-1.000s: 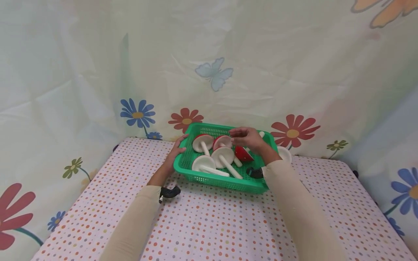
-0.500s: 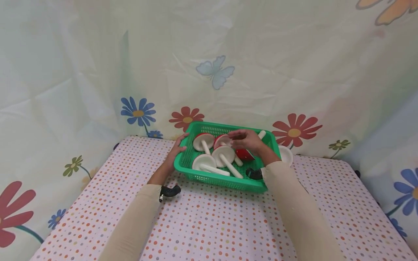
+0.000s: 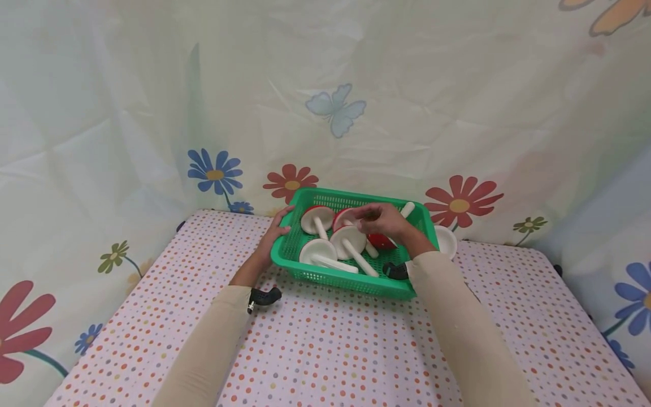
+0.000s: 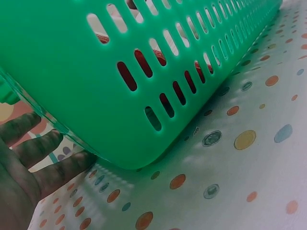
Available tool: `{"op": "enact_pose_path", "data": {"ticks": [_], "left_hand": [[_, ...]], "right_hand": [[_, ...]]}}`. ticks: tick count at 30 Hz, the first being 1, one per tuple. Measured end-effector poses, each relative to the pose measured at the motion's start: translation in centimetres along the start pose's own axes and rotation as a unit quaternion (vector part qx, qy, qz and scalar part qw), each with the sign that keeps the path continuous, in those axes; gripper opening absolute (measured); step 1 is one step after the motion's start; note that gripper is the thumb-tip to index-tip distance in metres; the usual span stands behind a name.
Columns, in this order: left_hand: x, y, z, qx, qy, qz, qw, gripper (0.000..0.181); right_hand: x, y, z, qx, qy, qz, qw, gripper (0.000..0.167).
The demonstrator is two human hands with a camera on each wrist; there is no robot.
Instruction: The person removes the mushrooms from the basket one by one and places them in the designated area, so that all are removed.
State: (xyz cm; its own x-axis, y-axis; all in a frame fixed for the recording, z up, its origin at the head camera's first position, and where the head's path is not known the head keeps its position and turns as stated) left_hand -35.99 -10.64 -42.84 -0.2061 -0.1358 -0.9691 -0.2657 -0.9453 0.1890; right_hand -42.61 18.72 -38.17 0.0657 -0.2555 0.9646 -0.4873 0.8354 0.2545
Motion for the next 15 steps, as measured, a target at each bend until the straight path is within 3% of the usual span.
{"op": "enact_pose_path", "data": {"ticks": [8,15], "left_hand": [[0.0,0.0,0.0,0.003,0.005,0.001,1.0000,0.060],[2.3,0.0,1.3,-0.012,0.002,-0.006,0.9999,0.058]], "right_hand": [[0.1,-0.6,0.2,0.037,0.033,-0.109,0.9928,0.042],[-0.2,-0.7,0.5,0.025,0.031,-0.133,0.9904,0.038]]}}
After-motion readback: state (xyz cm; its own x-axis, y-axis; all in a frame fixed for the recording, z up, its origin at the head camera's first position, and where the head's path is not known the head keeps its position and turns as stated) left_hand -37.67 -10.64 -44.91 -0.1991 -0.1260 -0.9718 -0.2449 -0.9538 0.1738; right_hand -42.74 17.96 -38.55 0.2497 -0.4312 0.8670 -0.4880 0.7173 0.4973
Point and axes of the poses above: each hand's wrist, its own z-axis towards the middle knuckle, its own y-axis out of the back of the hand, x = y × z, the point moved 3 cm from there along z, towards the middle knuckle, and after that the axes turned 15 degrees about z, right-handed, at the moved point
